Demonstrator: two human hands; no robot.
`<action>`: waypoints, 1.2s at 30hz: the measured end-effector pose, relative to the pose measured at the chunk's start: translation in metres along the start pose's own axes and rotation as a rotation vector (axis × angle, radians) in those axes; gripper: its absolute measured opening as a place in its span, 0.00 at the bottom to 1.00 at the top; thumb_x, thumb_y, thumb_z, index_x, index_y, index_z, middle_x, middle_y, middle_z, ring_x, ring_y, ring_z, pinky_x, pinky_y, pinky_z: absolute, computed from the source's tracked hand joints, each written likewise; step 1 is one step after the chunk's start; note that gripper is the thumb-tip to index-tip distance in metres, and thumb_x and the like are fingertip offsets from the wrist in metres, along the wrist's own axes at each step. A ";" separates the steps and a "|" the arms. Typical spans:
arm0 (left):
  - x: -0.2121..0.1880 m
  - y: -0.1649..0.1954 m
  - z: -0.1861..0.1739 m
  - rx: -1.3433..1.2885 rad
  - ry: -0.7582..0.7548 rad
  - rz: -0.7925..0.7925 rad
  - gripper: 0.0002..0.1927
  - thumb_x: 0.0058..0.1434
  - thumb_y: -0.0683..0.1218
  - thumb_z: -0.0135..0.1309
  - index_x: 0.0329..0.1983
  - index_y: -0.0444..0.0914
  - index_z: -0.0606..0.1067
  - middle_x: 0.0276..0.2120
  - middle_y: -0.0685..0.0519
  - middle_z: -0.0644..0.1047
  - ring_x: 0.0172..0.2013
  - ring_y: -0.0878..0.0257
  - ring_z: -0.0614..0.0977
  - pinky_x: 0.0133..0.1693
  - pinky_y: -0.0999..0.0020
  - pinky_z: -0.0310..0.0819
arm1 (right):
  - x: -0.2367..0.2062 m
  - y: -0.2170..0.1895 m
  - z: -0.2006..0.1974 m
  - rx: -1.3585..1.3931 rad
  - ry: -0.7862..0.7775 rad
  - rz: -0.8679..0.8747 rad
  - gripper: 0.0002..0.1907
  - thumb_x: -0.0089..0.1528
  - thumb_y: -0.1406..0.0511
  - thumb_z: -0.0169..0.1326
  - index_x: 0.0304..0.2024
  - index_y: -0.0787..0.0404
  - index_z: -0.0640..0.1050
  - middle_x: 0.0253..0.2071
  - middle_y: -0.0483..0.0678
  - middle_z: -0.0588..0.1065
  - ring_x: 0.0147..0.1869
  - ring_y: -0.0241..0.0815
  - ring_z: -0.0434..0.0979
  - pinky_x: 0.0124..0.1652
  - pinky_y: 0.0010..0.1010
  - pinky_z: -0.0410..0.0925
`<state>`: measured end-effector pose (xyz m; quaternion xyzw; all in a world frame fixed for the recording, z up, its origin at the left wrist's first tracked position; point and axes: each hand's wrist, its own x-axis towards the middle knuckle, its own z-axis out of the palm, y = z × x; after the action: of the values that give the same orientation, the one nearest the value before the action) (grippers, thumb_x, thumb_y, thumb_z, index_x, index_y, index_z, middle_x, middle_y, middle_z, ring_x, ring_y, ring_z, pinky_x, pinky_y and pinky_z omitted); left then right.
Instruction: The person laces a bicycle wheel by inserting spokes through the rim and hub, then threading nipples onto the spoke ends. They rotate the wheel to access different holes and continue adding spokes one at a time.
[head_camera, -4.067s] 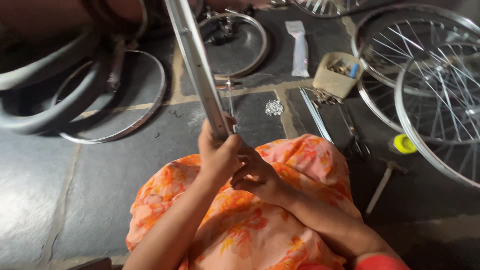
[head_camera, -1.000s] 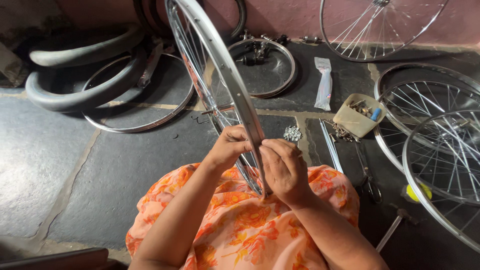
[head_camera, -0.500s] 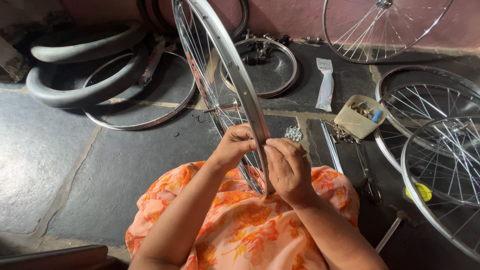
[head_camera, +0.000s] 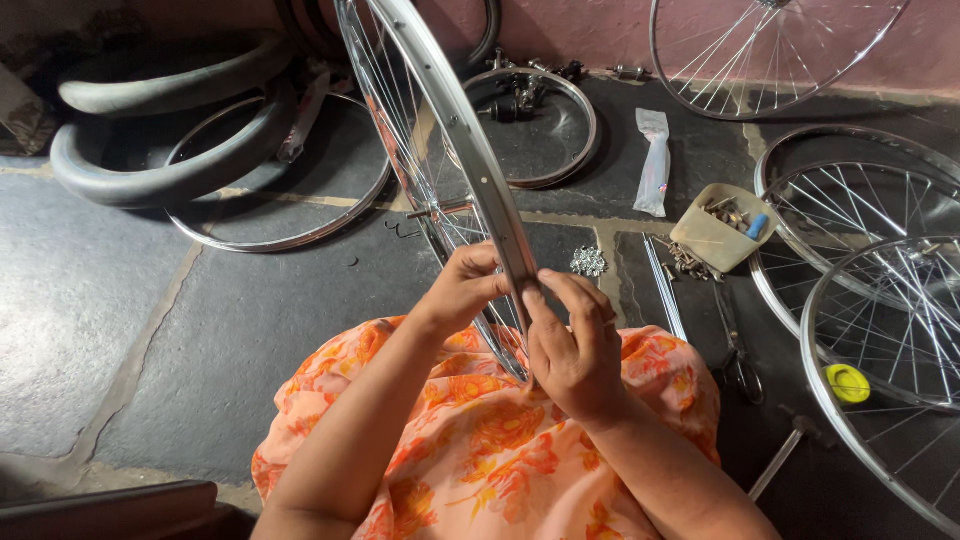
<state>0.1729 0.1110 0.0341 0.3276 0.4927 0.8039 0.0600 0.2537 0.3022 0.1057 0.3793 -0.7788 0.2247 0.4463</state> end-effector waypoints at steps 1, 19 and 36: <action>-0.002 -0.001 0.001 0.027 -0.004 0.029 0.11 0.68 0.46 0.61 0.45 0.33 0.81 0.45 0.54 0.77 0.47 0.65 0.79 0.51 0.67 0.75 | 0.001 -0.001 -0.001 0.006 -0.011 0.012 0.17 0.59 0.76 0.56 0.52 0.69 0.78 0.56 0.57 0.71 0.59 0.56 0.74 0.58 0.42 0.70; -0.010 -0.011 -0.008 -0.031 0.136 0.101 0.08 0.64 0.42 0.65 0.43 0.33 0.82 0.47 0.52 0.78 0.48 0.61 0.79 0.52 0.64 0.73 | 0.030 0.010 -0.010 -0.104 -0.083 -0.238 0.10 0.64 0.70 0.57 0.47 0.67 0.79 0.53 0.51 0.74 0.61 0.50 0.73 0.56 0.38 0.71; -0.004 0.004 0.013 0.120 -0.063 0.075 0.16 0.74 0.54 0.50 0.56 0.39 0.77 0.59 0.57 0.68 0.61 0.65 0.71 0.64 0.66 0.66 | 0.032 0.014 -0.015 -0.081 -0.090 -0.293 0.06 0.65 0.72 0.60 0.43 0.69 0.78 0.54 0.50 0.73 0.63 0.49 0.72 0.58 0.39 0.72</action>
<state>0.1849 0.1171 0.0391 0.3739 0.5252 0.7640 0.0257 0.2405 0.3083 0.1410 0.4804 -0.7426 0.1083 0.4538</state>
